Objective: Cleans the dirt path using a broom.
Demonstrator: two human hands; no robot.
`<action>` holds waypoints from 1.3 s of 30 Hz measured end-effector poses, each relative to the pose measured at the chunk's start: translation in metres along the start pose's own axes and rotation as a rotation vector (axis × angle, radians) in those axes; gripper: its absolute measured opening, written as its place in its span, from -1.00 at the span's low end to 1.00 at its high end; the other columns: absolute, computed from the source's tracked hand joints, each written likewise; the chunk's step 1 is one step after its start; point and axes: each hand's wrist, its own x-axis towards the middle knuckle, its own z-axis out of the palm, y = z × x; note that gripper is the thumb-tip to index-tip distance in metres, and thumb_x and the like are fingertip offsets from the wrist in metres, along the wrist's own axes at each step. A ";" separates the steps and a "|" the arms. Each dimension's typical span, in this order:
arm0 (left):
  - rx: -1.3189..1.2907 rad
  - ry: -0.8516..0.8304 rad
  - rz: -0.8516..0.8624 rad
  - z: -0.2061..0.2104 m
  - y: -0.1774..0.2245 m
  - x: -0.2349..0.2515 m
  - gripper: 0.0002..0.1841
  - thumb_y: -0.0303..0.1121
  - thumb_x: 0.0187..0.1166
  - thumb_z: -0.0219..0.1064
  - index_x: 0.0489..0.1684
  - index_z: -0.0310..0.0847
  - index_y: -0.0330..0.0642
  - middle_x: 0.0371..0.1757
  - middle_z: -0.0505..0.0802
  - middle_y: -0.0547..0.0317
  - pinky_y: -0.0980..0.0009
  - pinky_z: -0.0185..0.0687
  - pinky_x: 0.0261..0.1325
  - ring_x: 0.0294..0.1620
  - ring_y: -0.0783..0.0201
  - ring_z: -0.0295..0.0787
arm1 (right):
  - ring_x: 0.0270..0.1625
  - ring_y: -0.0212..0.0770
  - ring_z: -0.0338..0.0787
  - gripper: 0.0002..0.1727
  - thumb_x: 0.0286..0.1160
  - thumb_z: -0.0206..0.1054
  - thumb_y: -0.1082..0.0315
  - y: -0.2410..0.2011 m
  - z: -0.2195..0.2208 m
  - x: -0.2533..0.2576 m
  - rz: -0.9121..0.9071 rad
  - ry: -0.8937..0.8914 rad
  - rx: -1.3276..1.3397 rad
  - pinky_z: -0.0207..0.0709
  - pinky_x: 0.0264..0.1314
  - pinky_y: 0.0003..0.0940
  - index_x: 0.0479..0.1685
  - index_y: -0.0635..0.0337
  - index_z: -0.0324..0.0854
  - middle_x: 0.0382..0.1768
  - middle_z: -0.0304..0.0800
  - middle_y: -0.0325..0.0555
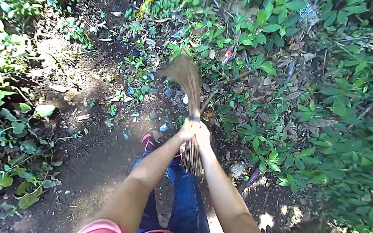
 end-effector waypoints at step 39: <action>-0.780 0.522 0.477 -0.353 -0.110 0.109 -0.68 -0.24 0.86 -0.19 -0.08 0.51 -0.09 -0.24 0.81 0.16 0.42 0.83 -0.12 -0.23 0.30 0.84 | 0.36 0.48 0.64 -0.14 0.42 0.53 0.17 0.297 0.164 0.320 0.108 -0.230 -1.112 0.63 0.16 0.38 0.77 0.04 0.22 0.61 0.31 0.43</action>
